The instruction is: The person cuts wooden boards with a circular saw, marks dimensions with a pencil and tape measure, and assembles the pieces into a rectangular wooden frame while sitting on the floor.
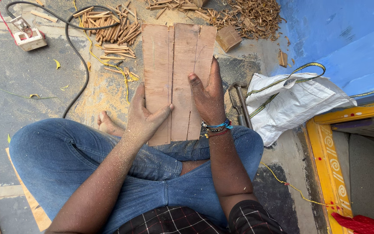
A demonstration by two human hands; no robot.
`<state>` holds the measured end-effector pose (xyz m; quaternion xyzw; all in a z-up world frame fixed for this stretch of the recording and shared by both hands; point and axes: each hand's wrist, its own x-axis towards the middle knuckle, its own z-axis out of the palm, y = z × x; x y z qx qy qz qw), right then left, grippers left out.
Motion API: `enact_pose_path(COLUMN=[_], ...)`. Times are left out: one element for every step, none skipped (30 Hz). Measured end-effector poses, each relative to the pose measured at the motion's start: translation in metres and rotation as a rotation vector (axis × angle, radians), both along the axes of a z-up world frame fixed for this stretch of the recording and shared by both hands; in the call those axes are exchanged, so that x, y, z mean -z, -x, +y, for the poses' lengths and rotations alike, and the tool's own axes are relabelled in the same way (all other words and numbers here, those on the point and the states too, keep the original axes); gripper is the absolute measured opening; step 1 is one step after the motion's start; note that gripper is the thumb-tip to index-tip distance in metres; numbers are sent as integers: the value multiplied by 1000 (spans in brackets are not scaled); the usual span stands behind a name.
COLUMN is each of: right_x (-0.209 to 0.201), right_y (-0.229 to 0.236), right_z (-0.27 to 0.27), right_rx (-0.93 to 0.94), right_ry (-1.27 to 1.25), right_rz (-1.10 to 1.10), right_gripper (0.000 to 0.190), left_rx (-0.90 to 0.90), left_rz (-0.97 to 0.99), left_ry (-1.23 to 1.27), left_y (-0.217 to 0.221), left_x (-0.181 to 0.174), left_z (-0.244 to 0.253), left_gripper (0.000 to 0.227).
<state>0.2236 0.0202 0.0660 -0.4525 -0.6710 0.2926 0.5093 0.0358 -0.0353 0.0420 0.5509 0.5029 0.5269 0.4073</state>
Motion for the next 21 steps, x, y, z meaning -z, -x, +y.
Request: enact_pose_path(right_x=[0, 0, -1, -1, 0, 0, 1, 2, 2, 3, 3, 3, 2, 1, -1, 0, 3, 6, 16, 26, 38], right_y=[0, 0, 0, 0, 1, 2, 3, 3, 3, 2, 1, 0, 1, 4, 5, 10, 7, 5, 5, -1, -2], right_z=[0, -1, -1, -2, -1, 0, -1, -1, -1, -1, -2, -4, -2, -2, 1, 2, -1, 2, 1, 1, 1], right_rx=[5, 10, 7, 3, -2, -3, -5, -7, -6, -6, -10, 35, 76, 119, 89, 59, 29, 20, 21, 21, 48], right_ry=[1, 2, 14, 26, 38, 18, -2, -22, 0, 23, 44, 28, 0, -29, -39, -47, -38, -60, -67, -74, -78], right_rz=[-9, -17, -11, -4, 3, 0, -3, -5, 13, 32, 49, -26, -99, -172, -107, -44, 2, -11, -15, -18, -58], right_gripper=[72, 71, 72, 72, 72, 72, 72, 71, 72, 73, 74, 77, 79, 81, 82, 83, 83, 83, 84, 84, 82], left_rx=[0, -1, 0, 0, -1, -2, -5, -8, -9, -11, -16, -15, -18, -21, -84, -149, -212, -174, -146, -129, -107], left_rz=[2, 4, 1, -3, -6, -17, -28, -39, -53, -67, -81, -62, -41, -19, 86, 191, 281, 176, 101, 34, -1], left_ry=[17, 35, 25, 16, 7, -6, -20, -34, -31, -28, -26, -67, -117, -168, -220, -268, -295, -242, -185, -142, -139], left_y=[0, 0, 1, 1, 2, 2, 3, 3, 2, 1, 1, 1, 2, 4, 4, 8, 4, 4, 8, 8, 15], left_x=[-1, -2, -4, -4, -5, -4, -2, 1, 5, 10, 16, 21, 25, 27, 28, 29, 32, 34, 39, 44, 49], left_z=[0, 0, 0, 0, 1, 1, 1, 0, 0, 0, 0, 0, 3, 6, 11, 16, 14, 15, 11, 6, 3], left_gripper=[71, 72, 70, 68, 66, 66, 67, 67, 68, 69, 70, 73, 76, 79, 87, 95, 103, 101, 100, 99, 98])
